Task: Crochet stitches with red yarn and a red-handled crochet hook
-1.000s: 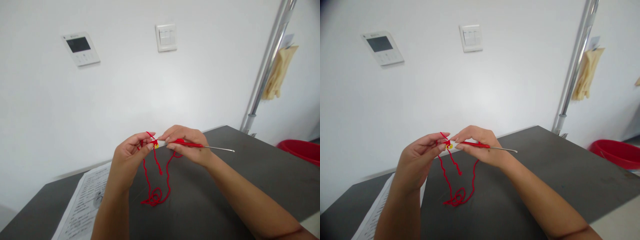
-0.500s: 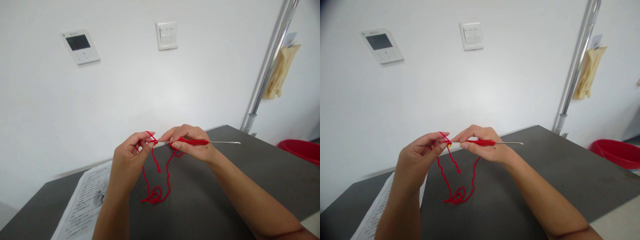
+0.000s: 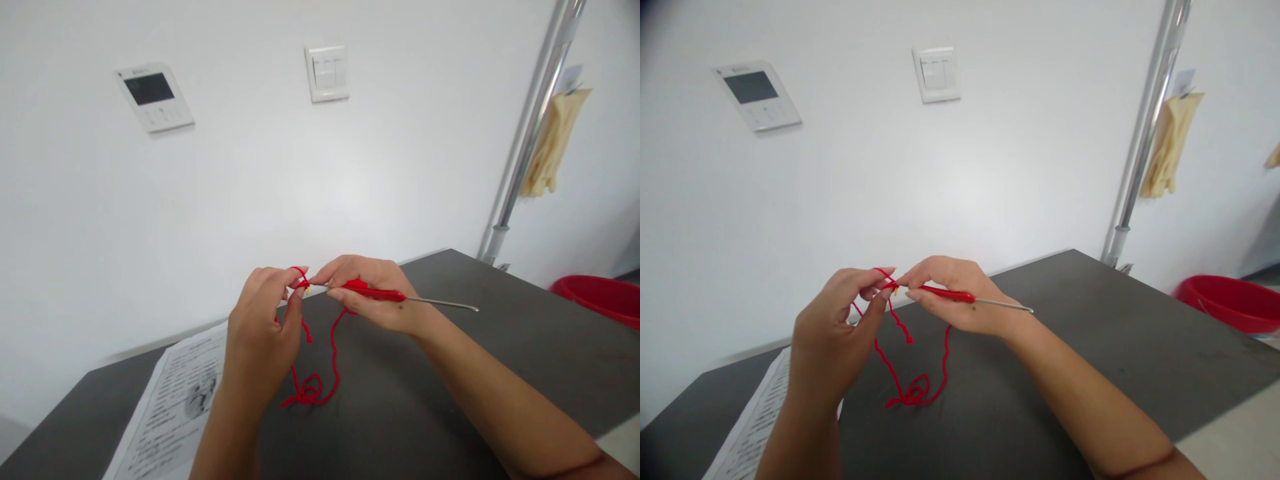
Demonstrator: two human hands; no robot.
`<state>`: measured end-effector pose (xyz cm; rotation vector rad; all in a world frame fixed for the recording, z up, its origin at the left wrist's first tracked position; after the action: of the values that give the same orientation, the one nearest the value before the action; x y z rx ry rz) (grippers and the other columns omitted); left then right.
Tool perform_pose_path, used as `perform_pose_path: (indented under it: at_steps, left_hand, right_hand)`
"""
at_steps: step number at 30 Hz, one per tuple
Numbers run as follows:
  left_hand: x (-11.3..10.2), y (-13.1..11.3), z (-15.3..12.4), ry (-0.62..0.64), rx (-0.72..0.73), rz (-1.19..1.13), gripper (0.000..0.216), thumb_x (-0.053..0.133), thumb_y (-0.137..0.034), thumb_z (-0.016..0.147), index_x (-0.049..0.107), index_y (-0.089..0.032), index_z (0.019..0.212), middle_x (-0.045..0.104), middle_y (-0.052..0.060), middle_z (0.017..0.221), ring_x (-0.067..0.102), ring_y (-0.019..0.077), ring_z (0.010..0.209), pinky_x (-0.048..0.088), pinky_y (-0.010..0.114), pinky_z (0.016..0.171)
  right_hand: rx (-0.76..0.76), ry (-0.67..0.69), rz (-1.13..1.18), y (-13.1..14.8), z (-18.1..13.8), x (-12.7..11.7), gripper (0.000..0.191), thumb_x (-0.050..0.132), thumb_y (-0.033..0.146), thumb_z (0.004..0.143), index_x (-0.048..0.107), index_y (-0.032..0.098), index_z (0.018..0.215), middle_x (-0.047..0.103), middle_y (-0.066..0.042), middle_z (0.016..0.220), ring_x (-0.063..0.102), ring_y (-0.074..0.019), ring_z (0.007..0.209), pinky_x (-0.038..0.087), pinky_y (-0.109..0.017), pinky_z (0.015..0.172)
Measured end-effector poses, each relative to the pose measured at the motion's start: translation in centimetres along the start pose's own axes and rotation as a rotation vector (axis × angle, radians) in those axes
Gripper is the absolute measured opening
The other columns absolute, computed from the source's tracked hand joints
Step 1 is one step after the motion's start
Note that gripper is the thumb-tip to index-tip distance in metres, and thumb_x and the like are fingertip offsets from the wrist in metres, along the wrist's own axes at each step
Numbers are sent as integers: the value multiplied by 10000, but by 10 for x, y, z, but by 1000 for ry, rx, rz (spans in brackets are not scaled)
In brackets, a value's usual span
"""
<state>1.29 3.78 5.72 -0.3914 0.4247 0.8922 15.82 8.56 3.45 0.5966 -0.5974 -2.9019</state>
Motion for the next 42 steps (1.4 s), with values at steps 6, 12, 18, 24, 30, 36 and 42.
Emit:
perform_pose_path:
  at_steps: [6, 12, 18, 24, 30, 36, 42]
  left_hand:
    - [7, 9, -5, -49, -190, -169, 203, 633, -122, 868, 740, -149, 1037, 735, 24, 856, 654, 156, 761, 531, 297, 740]
    - [35, 43, -15, -156, -666, -872, 263, 820, -192, 725, 799, -202, 987, 751, -7, 785, 672, 135, 740, 535, 268, 726]
    - [62, 43, -17, -197, -847, -1258, 234, 858, -188, 594, 804, -165, 821, 754, 20, 753, 655, 126, 689, 539, 289, 742]
    - [60, 52, -22, -260, -799, -1012, 283, 845, -195, 665, 787, -172, 940, 765, 1, 798, 666, 126, 752, 521, 270, 756]
    - [44, 55, -17, -195, -619, -549, 273, 732, -258, 789, 754, -156, 1042, 745, 34, 865, 652, 175, 771, 516, 334, 779]
    - [33, 53, -7, -135, -357, -240, 175, 626, -210, 848, 736, -186, 981, 705, 39, 853, 639, 199, 777, 507, 354, 808]
    - [38, 57, -4, -81, -369, -269, 140, 631, -197, 825, 740, -205, 912, 716, 38, 852, 627, 200, 761, 504, 354, 793]
  right_hand:
    - [-335, -73, -197, 12, -1, 7, 35, 586, 186, 998, 609, 208, 983, 709, -69, 942, 670, -173, 903, 564, -302, 799]
    - [-436, -100, -215, 1, -5, 7, 140, 632, 193, 976, 600, 234, 1106, 707, -116, 1122, 674, -206, 1071, 576, -365, 919]
    - [-540, -170, -267, -7, -10, 7, 209, 629, 198, 977, 615, 250, 1179, 722, -106, 1117, 691, -216, 1086, 592, -379, 904]
    - [-417, -251, -336, -17, -14, 23, 194, 584, 180, 980, 587, 256, 1159, 694, -108, 1148, 651, -240, 1124, 562, -418, 941]
    - [-329, -229, -427, -3, -7, 24, 114, 542, 136, 980, 563, 222, 1053, 695, -119, 1052, 662, -237, 1010, 573, -417, 855]
    - [-119, -111, -311, -4, -1, 17, 39, 565, 211, 1001, 603, 208, 994, 729, -102, 1013, 681, -208, 971, 548, -335, 838]
    - [294, -69, -55, -24, 0, 5, 87, 650, 253, 929, 689, 189, 884, 732, -16, 807, 653, -147, 712, 485, -260, 647]
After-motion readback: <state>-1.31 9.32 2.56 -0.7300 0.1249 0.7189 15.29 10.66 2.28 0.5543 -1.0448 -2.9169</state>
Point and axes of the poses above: each hand's wrist, its own z-axis towards the middle knuckle, its own x-axis out of the palm, y = z × x, the point moved 7 cm from there along z, towards the middle knuckle
